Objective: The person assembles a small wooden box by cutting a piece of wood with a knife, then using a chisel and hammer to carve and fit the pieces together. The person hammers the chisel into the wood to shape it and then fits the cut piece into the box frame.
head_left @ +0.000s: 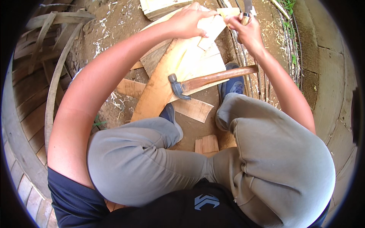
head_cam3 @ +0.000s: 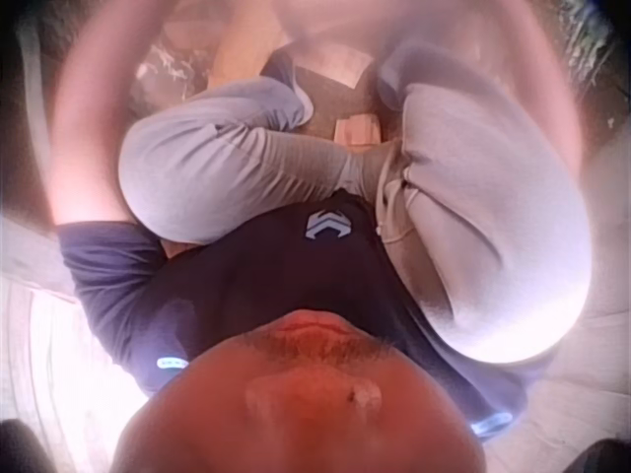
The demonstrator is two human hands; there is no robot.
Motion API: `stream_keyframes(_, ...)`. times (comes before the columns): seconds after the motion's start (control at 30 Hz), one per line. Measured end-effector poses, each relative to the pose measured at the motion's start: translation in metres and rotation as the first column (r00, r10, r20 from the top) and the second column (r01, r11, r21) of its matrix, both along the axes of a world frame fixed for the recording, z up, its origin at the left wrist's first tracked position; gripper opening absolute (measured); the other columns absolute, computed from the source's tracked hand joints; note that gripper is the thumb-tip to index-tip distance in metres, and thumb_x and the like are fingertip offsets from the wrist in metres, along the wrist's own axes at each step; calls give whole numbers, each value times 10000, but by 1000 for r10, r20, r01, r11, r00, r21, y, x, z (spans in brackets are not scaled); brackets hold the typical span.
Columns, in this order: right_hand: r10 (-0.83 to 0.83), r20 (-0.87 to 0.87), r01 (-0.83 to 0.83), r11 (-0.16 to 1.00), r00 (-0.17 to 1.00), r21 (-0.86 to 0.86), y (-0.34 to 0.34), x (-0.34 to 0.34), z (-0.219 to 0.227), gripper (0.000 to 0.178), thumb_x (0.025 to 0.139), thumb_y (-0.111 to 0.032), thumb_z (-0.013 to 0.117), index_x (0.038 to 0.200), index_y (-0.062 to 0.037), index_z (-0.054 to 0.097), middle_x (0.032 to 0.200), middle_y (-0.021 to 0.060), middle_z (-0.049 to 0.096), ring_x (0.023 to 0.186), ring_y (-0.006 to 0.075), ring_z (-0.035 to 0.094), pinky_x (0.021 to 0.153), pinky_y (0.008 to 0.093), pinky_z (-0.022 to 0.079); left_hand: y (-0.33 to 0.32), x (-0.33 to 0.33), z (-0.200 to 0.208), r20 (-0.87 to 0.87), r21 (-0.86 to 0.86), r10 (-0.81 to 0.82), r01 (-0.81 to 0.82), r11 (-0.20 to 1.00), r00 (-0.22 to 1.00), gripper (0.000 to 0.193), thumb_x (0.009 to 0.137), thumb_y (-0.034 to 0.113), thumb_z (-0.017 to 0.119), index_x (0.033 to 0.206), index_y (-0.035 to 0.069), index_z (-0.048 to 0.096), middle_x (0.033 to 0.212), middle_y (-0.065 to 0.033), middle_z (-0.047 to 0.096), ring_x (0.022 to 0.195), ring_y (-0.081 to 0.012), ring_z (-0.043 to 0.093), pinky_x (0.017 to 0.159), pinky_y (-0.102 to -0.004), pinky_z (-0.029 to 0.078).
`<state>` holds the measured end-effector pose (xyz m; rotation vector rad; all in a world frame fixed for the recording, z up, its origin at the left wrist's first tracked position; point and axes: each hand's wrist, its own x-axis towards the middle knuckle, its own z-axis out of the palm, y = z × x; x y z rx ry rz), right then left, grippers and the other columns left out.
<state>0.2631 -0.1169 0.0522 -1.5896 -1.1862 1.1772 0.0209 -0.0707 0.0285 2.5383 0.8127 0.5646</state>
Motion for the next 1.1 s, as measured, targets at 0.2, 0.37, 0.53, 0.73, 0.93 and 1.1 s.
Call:
stream_keyframes(0.2, 68, 220, -76, 997, 973, 28, -45, 31, 47, 286, 1049, -332, 616, 945, -66, 604, 677, -28, 558, 545, 47, 460, 485, 251, 375, 16, 8, 54, -164, -388, -22, -44, 921, 986, 773, 608, 221, 932, 1305, 196, 599, 1109, -200, 629, 1089, -405, 612, 972, -475, 504)
stream_keyframes(0.37, 440, 521, -492, 869, 731, -43, -107, 65, 72, 231, 1033, -263, 567, 993, -37, 592, 658, 118, 546, 596, 250, 570, 555, 405, 433, 16, 17, 66, -221, -434, -16, -84, 897, 975, 770, 626, 233, 926, 1320, 222, 594, 1134, -211, 626, 1119, -403, 612, 984, -465, 509)
stream_keyframes(0.53, 616, 575, -602, 759, 539, -248, -132, 41, 76, 234, 1011, -275, 560, 1033, -42, 558, 816, 217, 629, 772, 450, 635, 688, 535, 491, 13, 17, 50, -261, -358, -62, -36, 933, 963, 806, 657, 247, 894, 1396, 224, 575, 1192, -238, 647, 1142, -411, 616, 989, -467, 515)
stream_keyframes(0.73, 630, 625, -646, 722, 462, -250, -128, 18, 77, 233, 1035, -278, 536, 1025, -46, 520, 891, 218, 624, 842, 442, 643, 725, 540, 498, 13, 13, 48, -294, -413, -39, -90, 906, 955, 814, 674, 253, 866, 1435, 228, 577, 1246, -227, 665, 1164, -395, 632, 995, -461, 521)
stream_keyframes(0.93, 614, 630, -577, 758, 475, -303, -128, 13, 83, 232, 1052, -274, 513, 1032, -42, 511, 924, 225, 624, 876, 449, 637, 745, 544, 499, 16, 37, 56, -458, -420, -41, -176, 890, 888, 857, 677, 232, 875, 1470, 259, 552, 1306, -237, 647, 1168, -395, 646, 992, -456, 531)
stream_keyframes(1.1, 606, 618, -572, 767, 501, -290, -128, 11, 79, 241, 1056, -275, 506, 1027, -36, 507, 917, 237, 622, 869, 467, 631, 744, 551, 494, 11, 41, 64, -507, -389, -15, -214, 896, 862, 866, 684, 221, 876, 1482, 266, 540, 1306, -241, 644, 1174, -393, 643, 982, -450, 540)
